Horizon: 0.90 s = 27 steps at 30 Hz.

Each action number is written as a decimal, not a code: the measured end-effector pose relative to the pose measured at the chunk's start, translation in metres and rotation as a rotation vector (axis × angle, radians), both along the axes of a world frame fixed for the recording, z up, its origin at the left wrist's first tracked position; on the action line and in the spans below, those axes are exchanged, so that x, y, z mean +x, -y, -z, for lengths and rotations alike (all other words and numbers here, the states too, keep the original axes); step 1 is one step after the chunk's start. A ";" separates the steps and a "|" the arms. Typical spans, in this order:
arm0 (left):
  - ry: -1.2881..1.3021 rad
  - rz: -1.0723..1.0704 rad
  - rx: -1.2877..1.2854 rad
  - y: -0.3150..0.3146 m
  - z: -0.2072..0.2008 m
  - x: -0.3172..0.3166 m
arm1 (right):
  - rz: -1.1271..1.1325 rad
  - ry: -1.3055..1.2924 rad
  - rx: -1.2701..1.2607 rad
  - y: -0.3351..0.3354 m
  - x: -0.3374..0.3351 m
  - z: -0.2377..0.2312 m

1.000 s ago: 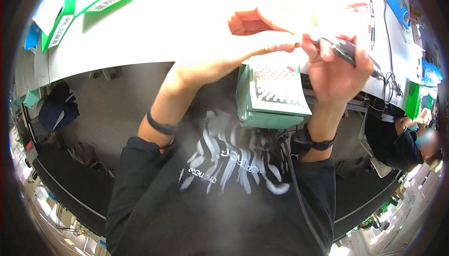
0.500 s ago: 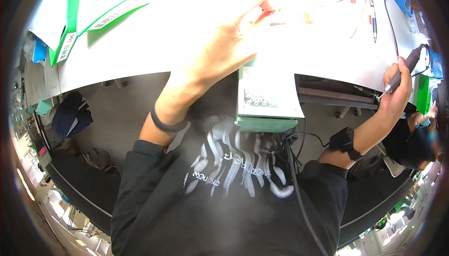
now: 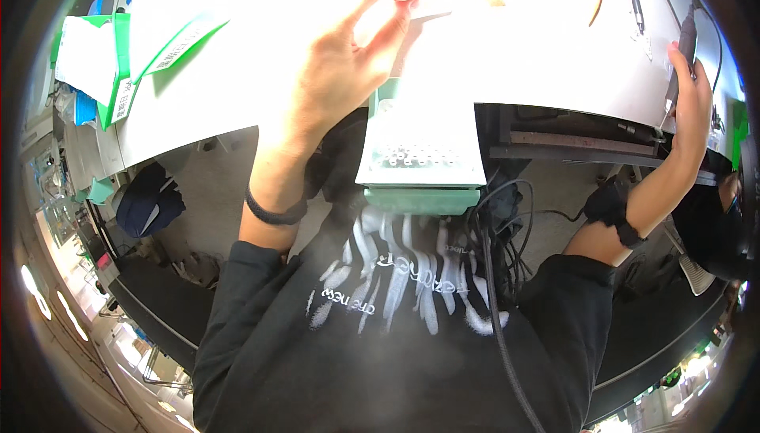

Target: Using a hand-held rotary tool to polish and refine dental molds or dentures.

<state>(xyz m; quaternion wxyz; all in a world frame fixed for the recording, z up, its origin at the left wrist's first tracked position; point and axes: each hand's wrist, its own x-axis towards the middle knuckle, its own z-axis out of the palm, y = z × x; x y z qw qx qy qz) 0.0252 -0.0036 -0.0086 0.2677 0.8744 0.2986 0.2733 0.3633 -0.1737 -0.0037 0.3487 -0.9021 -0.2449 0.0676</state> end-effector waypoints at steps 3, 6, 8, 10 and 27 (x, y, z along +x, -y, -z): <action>0.033 0.025 0.123 -0.001 -0.002 -0.001 | -0.052 0.080 -0.143 -0.004 0.016 0.002; -0.057 -0.020 0.073 0.002 -0.008 0.000 | -0.045 0.113 -0.147 -0.007 0.033 0.012; -0.061 -0.030 0.019 0.001 -0.005 -0.001 | -0.036 0.161 -0.165 -0.012 0.043 0.019; -0.056 0.045 0.093 -0.004 0.007 -0.009 | -0.034 0.210 -0.179 -0.016 0.046 0.019; 0.409 0.140 -0.822 -0.019 -0.018 -0.017 | -0.941 0.422 0.559 -0.090 -0.174 -0.008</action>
